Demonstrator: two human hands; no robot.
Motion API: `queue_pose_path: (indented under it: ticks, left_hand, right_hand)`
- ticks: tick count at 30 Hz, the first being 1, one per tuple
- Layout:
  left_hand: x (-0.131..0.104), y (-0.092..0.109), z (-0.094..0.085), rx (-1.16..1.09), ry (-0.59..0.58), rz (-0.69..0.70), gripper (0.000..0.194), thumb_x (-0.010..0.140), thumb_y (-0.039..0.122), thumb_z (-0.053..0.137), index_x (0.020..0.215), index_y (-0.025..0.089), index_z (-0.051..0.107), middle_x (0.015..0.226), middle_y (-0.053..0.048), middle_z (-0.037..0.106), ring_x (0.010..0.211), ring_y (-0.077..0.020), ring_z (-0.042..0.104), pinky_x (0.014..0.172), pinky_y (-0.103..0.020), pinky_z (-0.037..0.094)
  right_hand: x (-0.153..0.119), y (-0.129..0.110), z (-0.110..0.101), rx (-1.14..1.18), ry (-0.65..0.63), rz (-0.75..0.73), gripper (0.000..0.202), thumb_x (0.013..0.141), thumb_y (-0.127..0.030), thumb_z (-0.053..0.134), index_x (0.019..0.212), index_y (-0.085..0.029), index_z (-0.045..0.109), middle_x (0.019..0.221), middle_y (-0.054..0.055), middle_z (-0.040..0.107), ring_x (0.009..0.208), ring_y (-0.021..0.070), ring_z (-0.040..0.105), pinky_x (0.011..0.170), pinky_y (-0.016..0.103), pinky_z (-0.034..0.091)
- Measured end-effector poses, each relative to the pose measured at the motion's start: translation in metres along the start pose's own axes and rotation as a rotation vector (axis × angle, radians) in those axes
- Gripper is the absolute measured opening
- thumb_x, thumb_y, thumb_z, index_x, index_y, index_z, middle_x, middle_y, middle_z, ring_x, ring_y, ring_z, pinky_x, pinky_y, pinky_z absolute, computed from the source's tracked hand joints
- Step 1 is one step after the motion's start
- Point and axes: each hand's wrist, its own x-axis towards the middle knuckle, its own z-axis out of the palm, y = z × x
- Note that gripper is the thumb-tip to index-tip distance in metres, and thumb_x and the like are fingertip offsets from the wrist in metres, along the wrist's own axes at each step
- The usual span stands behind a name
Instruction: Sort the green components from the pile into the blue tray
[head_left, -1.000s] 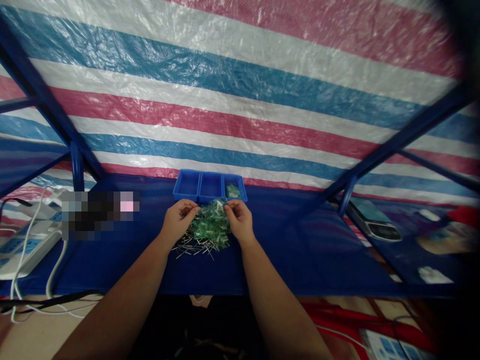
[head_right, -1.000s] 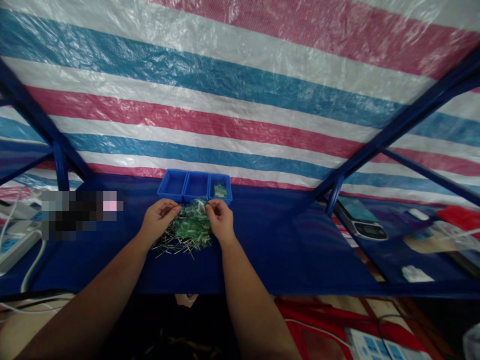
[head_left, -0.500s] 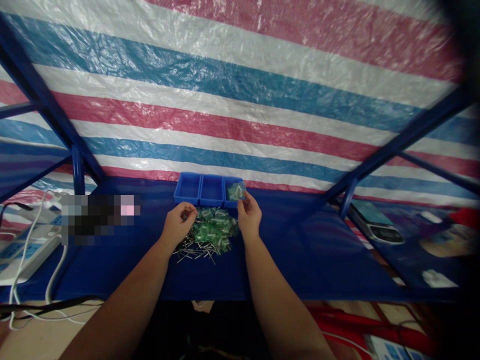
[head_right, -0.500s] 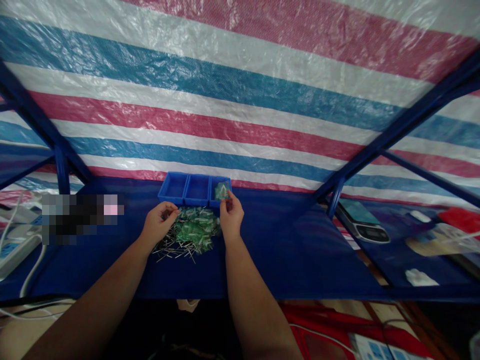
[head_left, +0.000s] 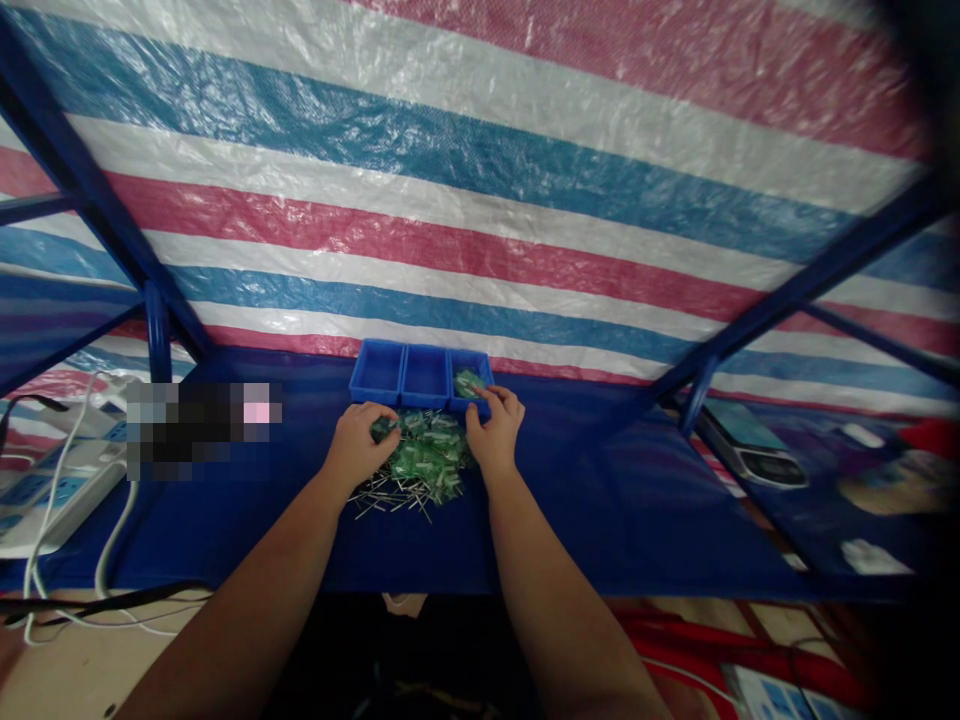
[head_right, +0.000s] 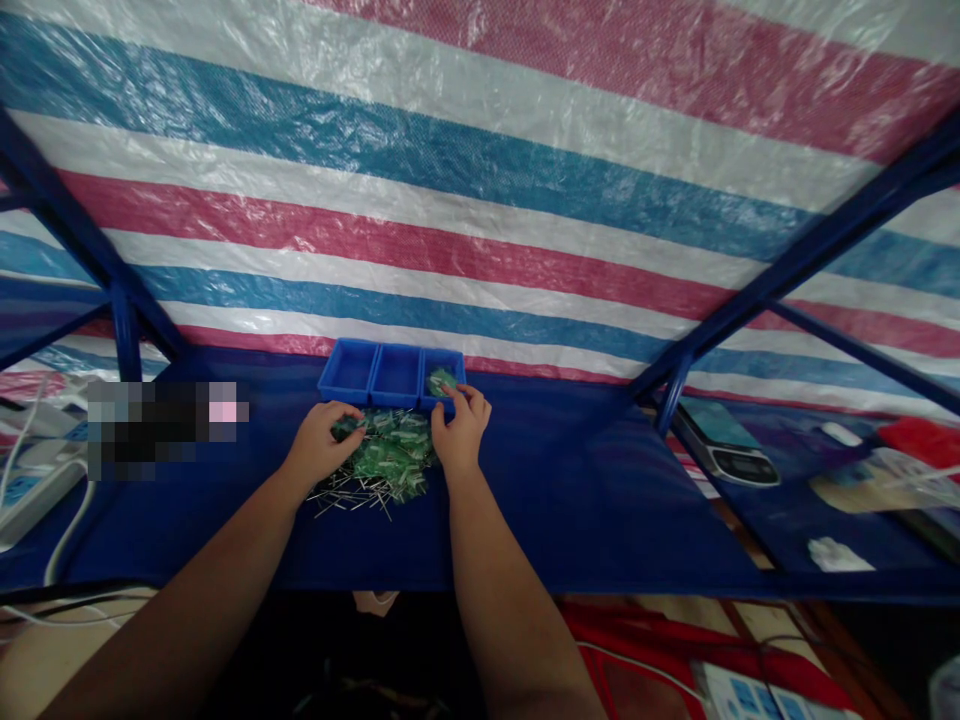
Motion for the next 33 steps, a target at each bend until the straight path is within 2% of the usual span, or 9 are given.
queue_pose_path:
  ticks: [3, 9, 15, 24, 33]
  left_hand:
    - [-0.001, 0.002, -0.001, 0.069, -0.078, -0.003, 0.022, 0.076, 0.028, 0.072, 0.098, 0.026, 0.074, 0.108, -0.005, 0.072, 0.102, -0.0279, 0.061, 0.094, -0.043, 0.044]
    - [-0.002, 0.006, -0.001, 0.115, -0.139, -0.045, 0.015, 0.081, 0.030, 0.069, 0.094, 0.028, 0.075, 0.105, -0.004, 0.075, 0.104, -0.0304, 0.060, 0.092, -0.045, 0.040]
    - [-0.002, 0.006, 0.001, 0.118, -0.118, -0.040, 0.015, 0.081, 0.027, 0.067, 0.094, 0.028, 0.074, 0.101, -0.004, 0.075, 0.101, -0.0297, 0.060, 0.089, -0.044, 0.040]
    - [-0.003, 0.001, 0.004, 0.186, -0.025, -0.105, 0.026, 0.079, 0.031, 0.071, 0.104, 0.029, 0.074, 0.111, -0.006, 0.073, 0.106, -0.0326, 0.058, 0.088, -0.044, 0.042]
    - [-0.003, -0.003, 0.005, 0.149, -0.038, -0.115, 0.014, 0.080, 0.032, 0.072, 0.092, 0.028, 0.075, 0.104, -0.006, 0.076, 0.104, -0.0334, 0.059, 0.088, -0.045, 0.040]
  right_hand:
    - [-0.006, -0.008, -0.005, -0.003, -0.019, -0.019, 0.017, 0.085, -0.021, 0.063, 0.099, -0.021, 0.072, 0.105, 0.011, 0.059, 0.104, 0.0290, 0.052, 0.097, 0.049, 0.040]
    - [-0.013, -0.019, -0.009, 0.093, -0.168, -0.081, 0.011, 0.085, -0.017, 0.061, 0.088, -0.022, 0.070, 0.092, 0.006, 0.061, 0.092, 0.0250, 0.055, 0.090, 0.043, 0.043]
    - [-0.012, -0.022, -0.008, 0.147, -0.232, -0.109, 0.011, 0.084, -0.014, 0.059, 0.085, -0.022, 0.068, 0.084, 0.004, 0.062, 0.086, 0.0232, 0.057, 0.085, 0.040, 0.044]
    - [-0.014, -0.027, -0.009, 0.171, -0.338, -0.172, 0.013, 0.085, -0.015, 0.060, 0.089, -0.023, 0.070, 0.089, 0.004, 0.065, 0.091, 0.0238, 0.058, 0.088, 0.041, 0.043]
    - [-0.013, -0.026, -0.010, 0.173, -0.336, -0.152, 0.012, 0.085, -0.015, 0.059, 0.087, -0.022, 0.069, 0.084, 0.003, 0.065, 0.086, 0.0229, 0.057, 0.084, 0.040, 0.043]
